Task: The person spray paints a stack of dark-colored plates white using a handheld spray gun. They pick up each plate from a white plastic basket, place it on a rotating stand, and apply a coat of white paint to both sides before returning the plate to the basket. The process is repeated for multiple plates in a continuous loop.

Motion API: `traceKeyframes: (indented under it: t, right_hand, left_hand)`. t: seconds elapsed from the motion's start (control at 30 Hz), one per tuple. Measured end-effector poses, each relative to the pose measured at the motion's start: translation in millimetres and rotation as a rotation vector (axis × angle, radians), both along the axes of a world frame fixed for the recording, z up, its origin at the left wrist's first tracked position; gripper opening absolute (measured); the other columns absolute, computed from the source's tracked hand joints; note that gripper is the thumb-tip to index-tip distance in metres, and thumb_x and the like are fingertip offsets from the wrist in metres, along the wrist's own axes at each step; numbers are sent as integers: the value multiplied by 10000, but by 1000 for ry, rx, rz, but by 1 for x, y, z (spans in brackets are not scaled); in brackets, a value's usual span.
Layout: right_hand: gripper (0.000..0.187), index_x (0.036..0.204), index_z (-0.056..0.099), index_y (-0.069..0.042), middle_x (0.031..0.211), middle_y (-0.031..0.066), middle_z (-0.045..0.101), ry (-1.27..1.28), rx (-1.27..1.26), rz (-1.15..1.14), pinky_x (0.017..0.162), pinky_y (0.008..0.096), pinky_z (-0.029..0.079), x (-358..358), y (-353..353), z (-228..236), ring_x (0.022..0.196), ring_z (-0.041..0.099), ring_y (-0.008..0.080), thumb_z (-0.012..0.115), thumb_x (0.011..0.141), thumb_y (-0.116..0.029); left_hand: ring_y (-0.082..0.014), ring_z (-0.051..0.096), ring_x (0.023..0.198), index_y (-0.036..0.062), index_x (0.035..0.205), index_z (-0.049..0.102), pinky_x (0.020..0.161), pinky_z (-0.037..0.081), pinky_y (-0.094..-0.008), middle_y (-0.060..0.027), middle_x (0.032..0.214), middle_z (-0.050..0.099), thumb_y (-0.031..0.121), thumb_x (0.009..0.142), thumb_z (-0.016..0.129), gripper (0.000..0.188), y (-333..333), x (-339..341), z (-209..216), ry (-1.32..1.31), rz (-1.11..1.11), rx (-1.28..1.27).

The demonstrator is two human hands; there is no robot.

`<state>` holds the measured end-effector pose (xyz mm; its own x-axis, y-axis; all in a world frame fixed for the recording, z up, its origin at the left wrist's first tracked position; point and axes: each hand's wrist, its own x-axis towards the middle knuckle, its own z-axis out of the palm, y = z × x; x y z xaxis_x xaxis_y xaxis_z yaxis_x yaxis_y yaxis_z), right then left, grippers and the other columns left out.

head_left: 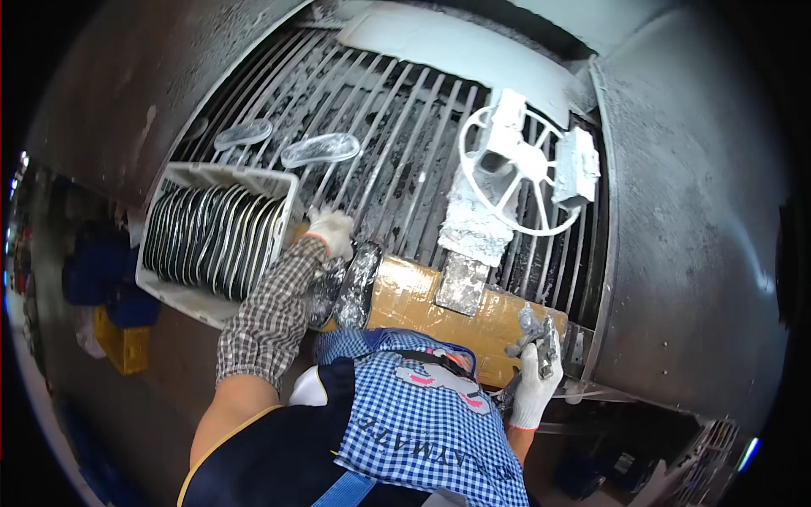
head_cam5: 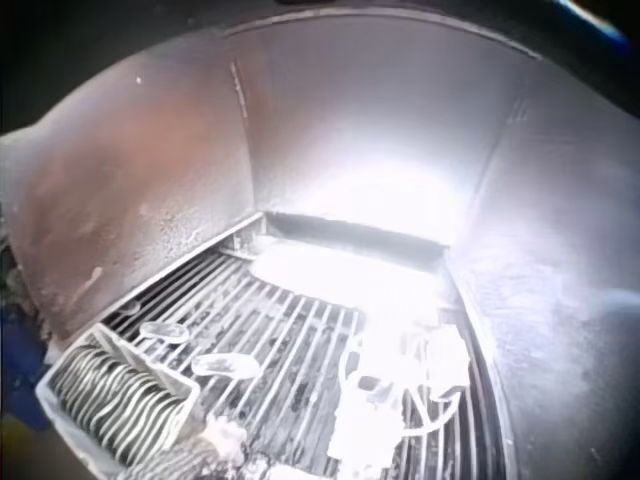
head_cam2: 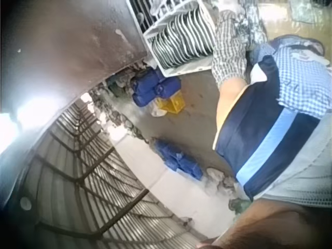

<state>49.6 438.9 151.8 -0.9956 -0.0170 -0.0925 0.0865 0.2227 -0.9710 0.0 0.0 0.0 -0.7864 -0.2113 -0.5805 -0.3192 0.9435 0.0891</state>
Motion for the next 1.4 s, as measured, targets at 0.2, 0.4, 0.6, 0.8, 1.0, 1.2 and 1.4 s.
traceKeyframes:
  t: [0.2, 0.4, 0.6, 0.8, 1.0, 1.2, 1.4]
  right_hand:
    - [414, 1373, 600, 36, 1013, 55, 678, 98, -146, -84, 789, 293, 549, 4, -15, -42, 844, 692, 144, 628, 984, -102]
    - [516, 1462, 551, 64, 1270, 111, 698, 49, -127, -173, 880, 308, 571, 3, 31, -50, 984, 683, 141, 684, 1008, -143]
    - [551, 1492, 532, 72, 1301, 108, 692, 60, -131, -263, 929, 291, 548, 23, 51, -49, 1077, 663, 133, 688, 1013, -151]
    - [560, 1524, 497, 84, 1364, 112, 677, 72, -197, -275, 1006, 295, 512, 26, 35, -51, 1176, 639, 149, 660, 1025, -112]
    - [569, 1529, 486, 90, 1378, 131, 669, 53, -173, -265, 1017, 301, 512, 29, 35, -44, 1192, 643, 167, 657, 1022, -104]
    - [582, 1534, 476, 89, 1371, 135, 671, 61, -183, -292, 995, 305, 524, 31, 37, -48, 1164, 649, 165, 660, 1021, -114]
    - [566, 1519, 500, 78, 1267, 88, 686, 51, -202, -270, 931, 293, 539, 31, 27, -47, 1059, 646, 128, 668, 1018, -126]
  left_hand:
    - [-399, 748, 1019, -2, 1083, 760, 894, 600, -459, -247, 1043, 760, 297, 699, 875, 500, -23, 12, 83, -47, -270, 10]
    - [-308, 712, 1192, 40, 1395, 654, 1078, 543, -367, -207, 1333, 708, 233, 833, 798, 611, 31, -3, 187, 305, -279, 496]
    - [-103, 675, 605, 30, 1408, 635, 468, 532, -219, -120, 988, 776, 120, 963, 764, 472, 78, -16, 245, 448, 358, 1296]
    - [-135, 682, 638, -42, 1425, 580, 488, 558, -232, -169, 1034, 758, 28, 1009, 664, 430, 90, -89, 265, 848, 383, 1512]
    - [-151, 683, 654, -47, 1402, 613, 467, 517, -238, -167, 1089, 752, 23, 991, 662, 420, 82, -151, 260, 927, 360, 1428]
    - [-156, 682, 640, -60, 1408, 608, 458, 513, -233, -168, 1078, 754, 41, 976, 685, 450, 76, -176, 247, 878, 320, 1440]
    - [-115, 610, 524, -67, 1443, 588, 422, 467, -233, -150, 970, 749, 116, 940, 760, 562, 65, -180, 236, 889, 334, 1243]
